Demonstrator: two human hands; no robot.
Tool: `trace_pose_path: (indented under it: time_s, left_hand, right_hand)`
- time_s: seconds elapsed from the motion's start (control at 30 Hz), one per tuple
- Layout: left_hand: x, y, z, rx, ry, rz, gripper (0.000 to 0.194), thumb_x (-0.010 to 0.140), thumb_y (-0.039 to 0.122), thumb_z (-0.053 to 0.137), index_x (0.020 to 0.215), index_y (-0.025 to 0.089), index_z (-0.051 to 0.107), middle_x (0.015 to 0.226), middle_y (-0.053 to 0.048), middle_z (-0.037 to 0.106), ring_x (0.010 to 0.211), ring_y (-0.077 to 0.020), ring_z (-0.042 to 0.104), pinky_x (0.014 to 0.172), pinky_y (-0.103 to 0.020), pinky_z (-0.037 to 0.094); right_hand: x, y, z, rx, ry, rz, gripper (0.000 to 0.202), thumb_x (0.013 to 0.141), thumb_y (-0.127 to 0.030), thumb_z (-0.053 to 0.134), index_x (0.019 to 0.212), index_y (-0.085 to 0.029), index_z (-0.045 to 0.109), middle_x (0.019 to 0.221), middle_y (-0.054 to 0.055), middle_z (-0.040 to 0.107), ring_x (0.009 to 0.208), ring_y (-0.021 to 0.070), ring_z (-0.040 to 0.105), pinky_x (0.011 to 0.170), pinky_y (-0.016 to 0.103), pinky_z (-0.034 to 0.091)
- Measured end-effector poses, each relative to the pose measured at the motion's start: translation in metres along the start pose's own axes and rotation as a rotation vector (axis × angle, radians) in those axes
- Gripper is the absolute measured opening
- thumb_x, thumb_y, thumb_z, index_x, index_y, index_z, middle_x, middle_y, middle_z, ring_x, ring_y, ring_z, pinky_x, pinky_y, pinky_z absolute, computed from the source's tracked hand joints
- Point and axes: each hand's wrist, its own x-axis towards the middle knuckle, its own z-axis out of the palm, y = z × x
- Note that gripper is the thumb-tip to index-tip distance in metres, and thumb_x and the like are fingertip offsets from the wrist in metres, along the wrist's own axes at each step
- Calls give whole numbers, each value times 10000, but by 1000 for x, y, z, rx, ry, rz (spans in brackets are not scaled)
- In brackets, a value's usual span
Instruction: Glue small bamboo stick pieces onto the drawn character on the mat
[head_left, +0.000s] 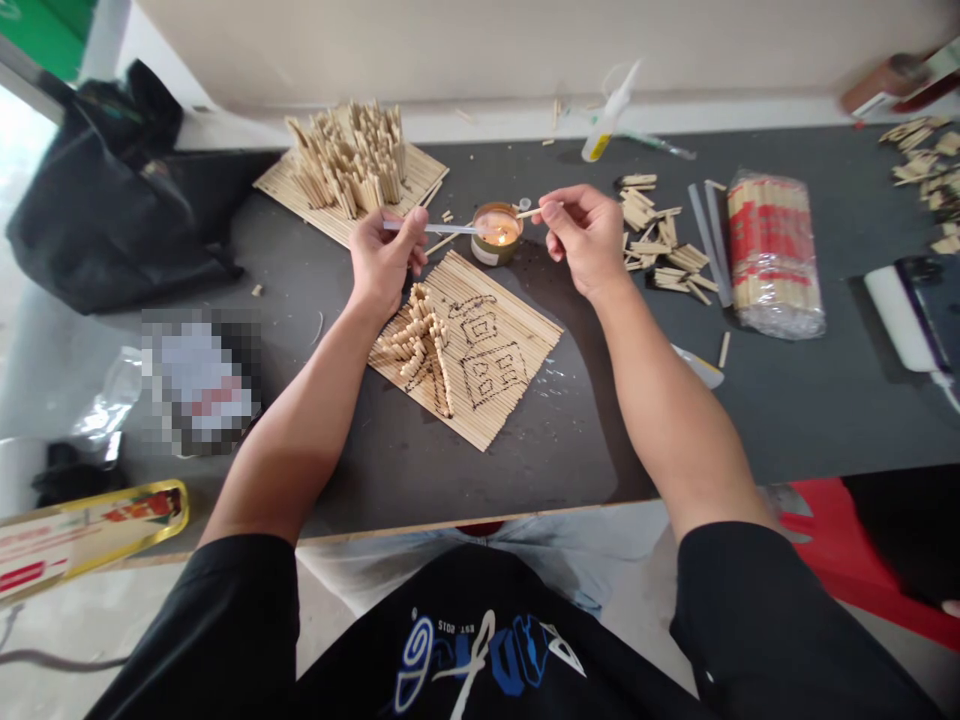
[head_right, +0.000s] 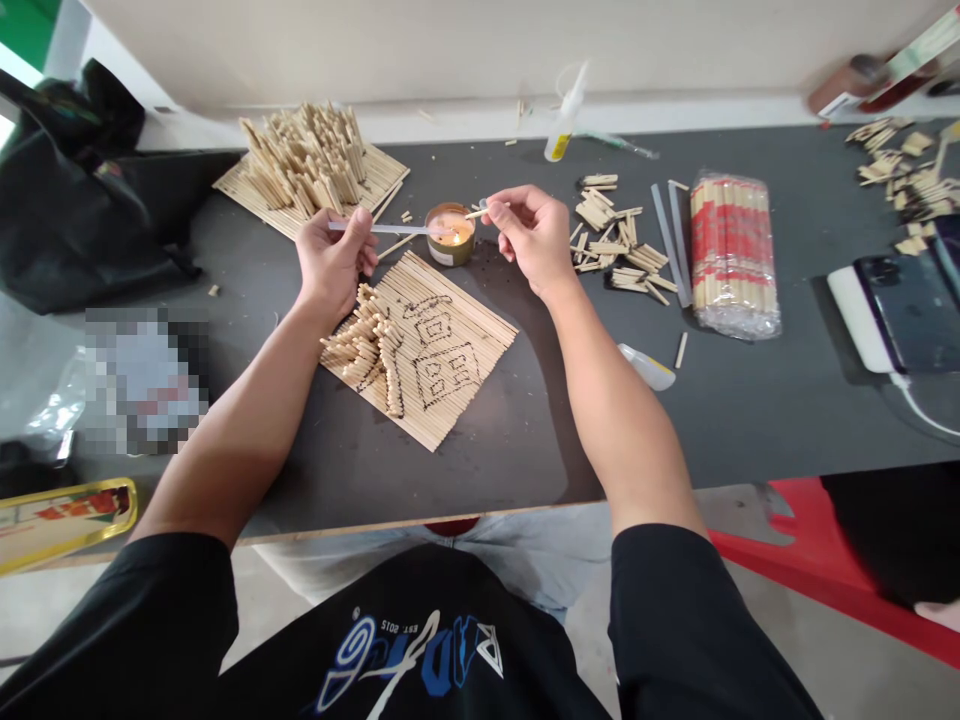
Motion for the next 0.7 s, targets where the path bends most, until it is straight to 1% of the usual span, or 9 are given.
trace_pose_path:
  time_s: [0.13, 0.27, 0.37, 0.47, 0.57, 0.7]
  left_hand:
    - [0, -2, -1, -17, 10, -11, 648, 673, 685, 872, 737, 227, 418, 607, 18, 621, 436, -89, 551, 319, -200, 330]
    - [0, -2, -1, 11, -10, -1, 623, 707, 674, 854, 738, 223, 425, 591, 22, 607, 427, -82, 539, 323, -189, 342]
    - [-1, -1, 0, 33, -18, 3, 627, 722, 686, 836, 734, 221, 417, 589, 23, 604, 418, -77, 534, 316, -182, 336]
    - [-2, -1, 1, 39, -12, 1, 661, 704, 714, 832, 721, 223, 390, 583, 24, 600, 413, -77, 534, 303, -180, 323]
    - [-2, -1, 1, 48, -15, -8, 671, 701, 732, 820, 723, 225, 382, 584, 27, 597, 412, -77, 538, 301, -181, 328]
    - [-2, 0, 0, 63, -26, -16, 648, 725, 729, 808, 728, 228, 397, 596, 27, 607, 412, -77, 539, 302, -189, 335]
  right_hand:
    - [1, 5, 0, -2, 41, 3, 613, 741, -868, 673, 957, -299, 604, 854, 2, 741, 527, 112, 466, 501, 351, 413]
    - [1, 8, -2, -21, 54, -13, 595, 752, -868, 658, 924, -301, 605, 872, 2, 730, 529, 106, 467, 480, 341, 424]
    - [2, 11, -2, -40, 53, -40, 618, 759, -891, 615, 912, -293, 603, 830, 3, 707, 525, 117, 501, 477, 342, 449]
    - [3, 14, -2, -37, 59, -70, 646, 737, -902, 621, 889, -275, 609, 763, -1, 673, 493, 124, 515, 437, 334, 448]
    - [2, 13, -1, -38, 57, -71, 634, 731, -884, 653, 866, -265, 621, 726, -3, 660, 475, 117, 507, 409, 317, 444]
    - [-2, 9, -2, -52, 45, -62, 578, 768, -840, 668, 861, -271, 629, 733, -2, 672, 492, 109, 503, 434, 311, 478]
